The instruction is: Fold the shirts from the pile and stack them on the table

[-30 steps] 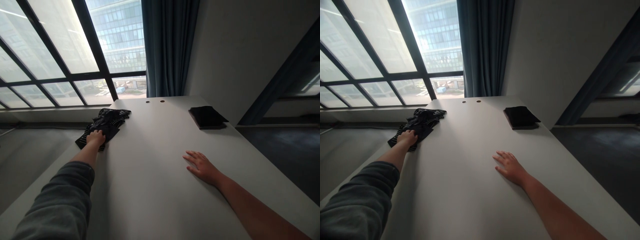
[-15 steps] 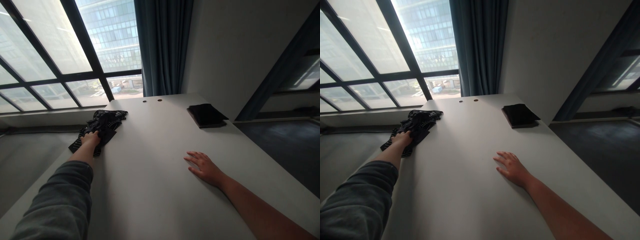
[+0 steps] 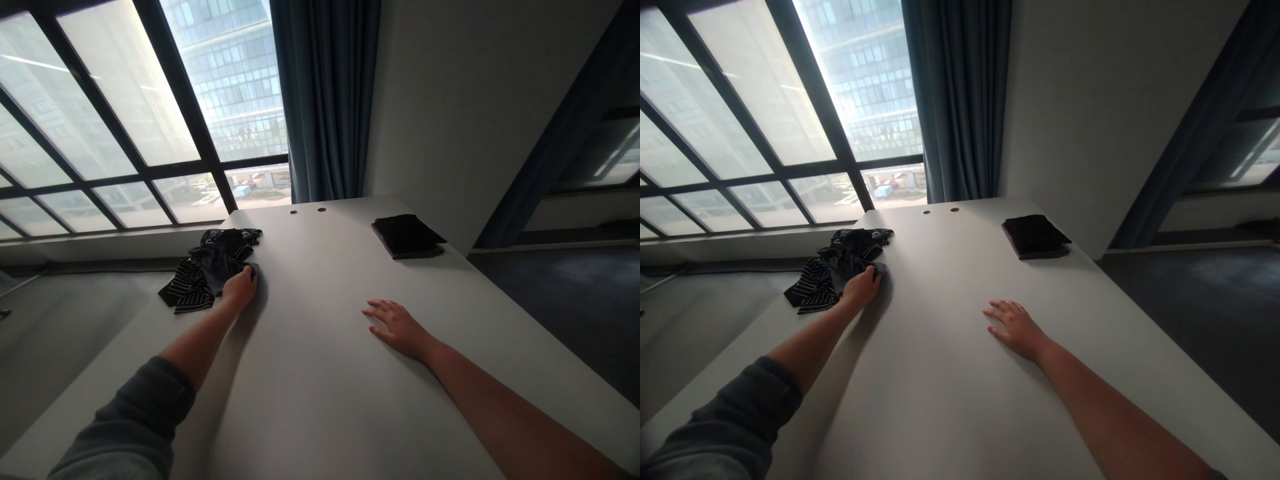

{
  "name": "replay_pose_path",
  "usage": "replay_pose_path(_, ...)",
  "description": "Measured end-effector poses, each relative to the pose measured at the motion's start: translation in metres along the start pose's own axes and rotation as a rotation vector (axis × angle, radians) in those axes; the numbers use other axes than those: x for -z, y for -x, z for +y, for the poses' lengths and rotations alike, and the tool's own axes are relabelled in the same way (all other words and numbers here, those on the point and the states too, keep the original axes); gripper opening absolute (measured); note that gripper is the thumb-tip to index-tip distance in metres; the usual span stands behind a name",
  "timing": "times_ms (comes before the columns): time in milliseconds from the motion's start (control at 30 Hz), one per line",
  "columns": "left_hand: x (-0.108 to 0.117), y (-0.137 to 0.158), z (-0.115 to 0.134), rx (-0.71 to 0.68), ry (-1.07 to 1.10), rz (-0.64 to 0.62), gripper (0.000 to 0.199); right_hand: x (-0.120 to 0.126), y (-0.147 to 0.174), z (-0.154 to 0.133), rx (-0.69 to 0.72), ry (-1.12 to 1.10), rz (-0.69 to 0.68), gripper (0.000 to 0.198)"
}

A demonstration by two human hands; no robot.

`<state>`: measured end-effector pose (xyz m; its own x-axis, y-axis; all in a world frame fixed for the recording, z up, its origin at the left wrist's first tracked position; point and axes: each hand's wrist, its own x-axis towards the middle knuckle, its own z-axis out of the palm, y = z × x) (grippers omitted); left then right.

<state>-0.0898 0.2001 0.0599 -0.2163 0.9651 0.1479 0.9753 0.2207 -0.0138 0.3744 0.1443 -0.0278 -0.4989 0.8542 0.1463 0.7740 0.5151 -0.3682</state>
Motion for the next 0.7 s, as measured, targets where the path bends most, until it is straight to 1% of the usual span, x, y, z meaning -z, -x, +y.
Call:
replay_pose_path(67, 0.0, 0.025, 0.033, -0.096, 0.049, 0.001, 0.029, -0.001, 0.0, 0.002, 0.013, -0.044, 0.037, 0.047)
replay_pose_path(133, -0.001, 0.054, 0.065, -0.222, 0.104, -0.025, 0.025, 0.0, 0.0, 0.004, 0.035, -0.115, 0.087, 0.042)
replay_pose_path(233, -0.001, 0.104, 0.109, -0.465, 0.172, -0.084, 0.019, 0.002, 0.0, 0.007, 0.053, -0.239, 0.187, 0.037)
replay_pose_path(300, 0.005, 0.14, 0.133, -0.623, 0.238, -0.147, 0.016, 0.004, 0.001, 0.009, 0.045, -0.304, 0.252, 0.035)
replay_pose_path(400, 0.023, 0.188, 0.157, -0.887, 0.321, -0.362, 0.02, 0.005, 0.001, 0.01, 0.043, -0.361, 0.295, 0.033)
replay_pose_path(467, 0.04, 0.208, 0.162, -1.033, 0.41, -0.592, 0.032, 0.004, 0.002, 0.01, 0.062, -0.372, 0.293, 0.031)
replay_pose_path(500, 0.047, 0.212, 0.161, -1.084, 0.486, -0.728, 0.041, 0.004, 0.002, 0.01, 0.077, -0.371, 0.288, 0.03)
replay_pose_path(533, 0.053, 0.212, 0.159, -1.109, 0.579, -0.857, 0.047, 0.004, 0.002, 0.009, 0.095, -0.367, 0.285, 0.029)
replay_pose_path(567, 0.056, 0.208, 0.155, -1.094, 0.675, -0.942, 0.047, 0.004, 0.003, 0.007, 0.117, -0.363, 0.281, 0.027)
replay_pose_path(600, 0.056, 0.201, 0.15, -1.032, 0.758, -0.955, 0.042, 0.005, 0.003, 0.005, 0.143, -0.358, 0.277, 0.026)
replay_pose_path(633, 0.053, 0.191, 0.145, -0.92, 0.806, -0.878, 0.037, 0.005, 0.004, 0.002, 0.174, -0.355, 0.271, 0.024)
replay_pose_path(667, 0.046, 0.179, 0.139, -0.759, 0.808, -0.705, 0.036, 0.006, 0.004, -0.003, 0.209, -0.355, 0.264, 0.023)
replay_pose_path(700, 0.037, 0.166, 0.134, -0.578, 0.757, -0.48, 0.034, 0.007, 0.005, -0.009, 0.248, -0.357, 0.257, 0.023)
